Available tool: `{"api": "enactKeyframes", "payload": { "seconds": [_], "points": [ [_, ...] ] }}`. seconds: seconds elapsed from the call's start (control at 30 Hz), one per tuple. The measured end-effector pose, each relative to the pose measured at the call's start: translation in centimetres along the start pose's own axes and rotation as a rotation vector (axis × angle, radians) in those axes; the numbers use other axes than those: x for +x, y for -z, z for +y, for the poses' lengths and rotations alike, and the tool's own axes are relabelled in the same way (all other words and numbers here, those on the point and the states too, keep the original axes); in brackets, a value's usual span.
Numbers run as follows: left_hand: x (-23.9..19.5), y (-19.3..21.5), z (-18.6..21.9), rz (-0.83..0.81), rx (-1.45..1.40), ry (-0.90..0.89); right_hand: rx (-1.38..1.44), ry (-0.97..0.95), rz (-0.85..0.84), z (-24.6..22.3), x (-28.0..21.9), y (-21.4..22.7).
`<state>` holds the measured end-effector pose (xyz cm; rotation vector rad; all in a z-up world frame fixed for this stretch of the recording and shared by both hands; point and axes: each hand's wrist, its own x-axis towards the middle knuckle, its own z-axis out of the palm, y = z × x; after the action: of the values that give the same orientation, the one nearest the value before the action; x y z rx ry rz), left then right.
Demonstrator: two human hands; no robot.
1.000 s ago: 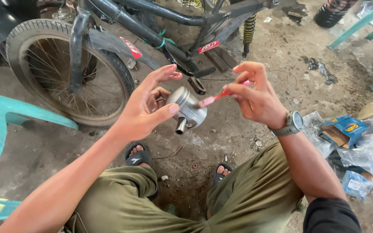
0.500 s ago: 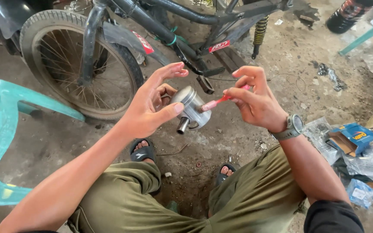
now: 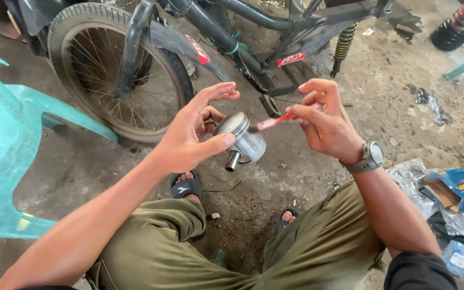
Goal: Applying a lubricant or sealant to a motorcycle piston using a small brush during engine maintenance.
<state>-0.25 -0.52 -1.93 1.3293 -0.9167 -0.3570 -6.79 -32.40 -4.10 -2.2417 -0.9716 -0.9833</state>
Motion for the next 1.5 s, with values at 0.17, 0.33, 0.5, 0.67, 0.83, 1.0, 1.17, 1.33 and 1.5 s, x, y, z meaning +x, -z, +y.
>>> {"api": "enactKeyframes", "payload": {
  "seconds": [0.17, 0.33, 0.5, 0.67, 0.83, 1.0, 1.17, 1.33, 1.5],
  "points": [
    [-0.3, 0.0, 0.5, -0.002, 0.003, 0.009, 0.032, 0.003, -0.001, -0.7, 0.4, -0.7],
    [-0.5, 0.1, 0.8, -0.004, 0.010, -0.003, 0.005, 0.007, 0.007, -0.9, 0.7, -0.8],
    [-0.8, 0.1, 0.8, -0.014, 0.016, -0.005, 0.031, 0.005, -0.006, -0.8, 1.0, -0.9],
    [-0.8, 0.3, 0.8, -0.021, 0.019, -0.017, 0.049, 0.011, -0.006, -1.0, 1.0, -1.2],
    [-0.9, 0.2, 1.0, -0.036, 0.020, -0.018, 0.036, 0.029, -0.002, -0.3, 0.9, -1.1],
    [-0.9, 0.1, 1.1, -0.042, 0.030, -0.007, 0.040, 0.011, 0.005, -1.4, 0.8, -1.3],
    [-0.9, 0.0, 1.3, -0.048, 0.032, 0.002, 0.016, 0.027, 0.004, -0.7, 1.1, -0.6],
    [-0.9, 0.0, 1.2, -0.050, 0.030, 0.007, 0.032, 0.020, 0.001, -0.2, 0.0, -1.1],
    [-0.8, -0.1, 1.3, -0.060, 0.046, 0.019, -0.021, 0.029, -0.011, 0.1, 0.6, 0.0]
  ]
}}
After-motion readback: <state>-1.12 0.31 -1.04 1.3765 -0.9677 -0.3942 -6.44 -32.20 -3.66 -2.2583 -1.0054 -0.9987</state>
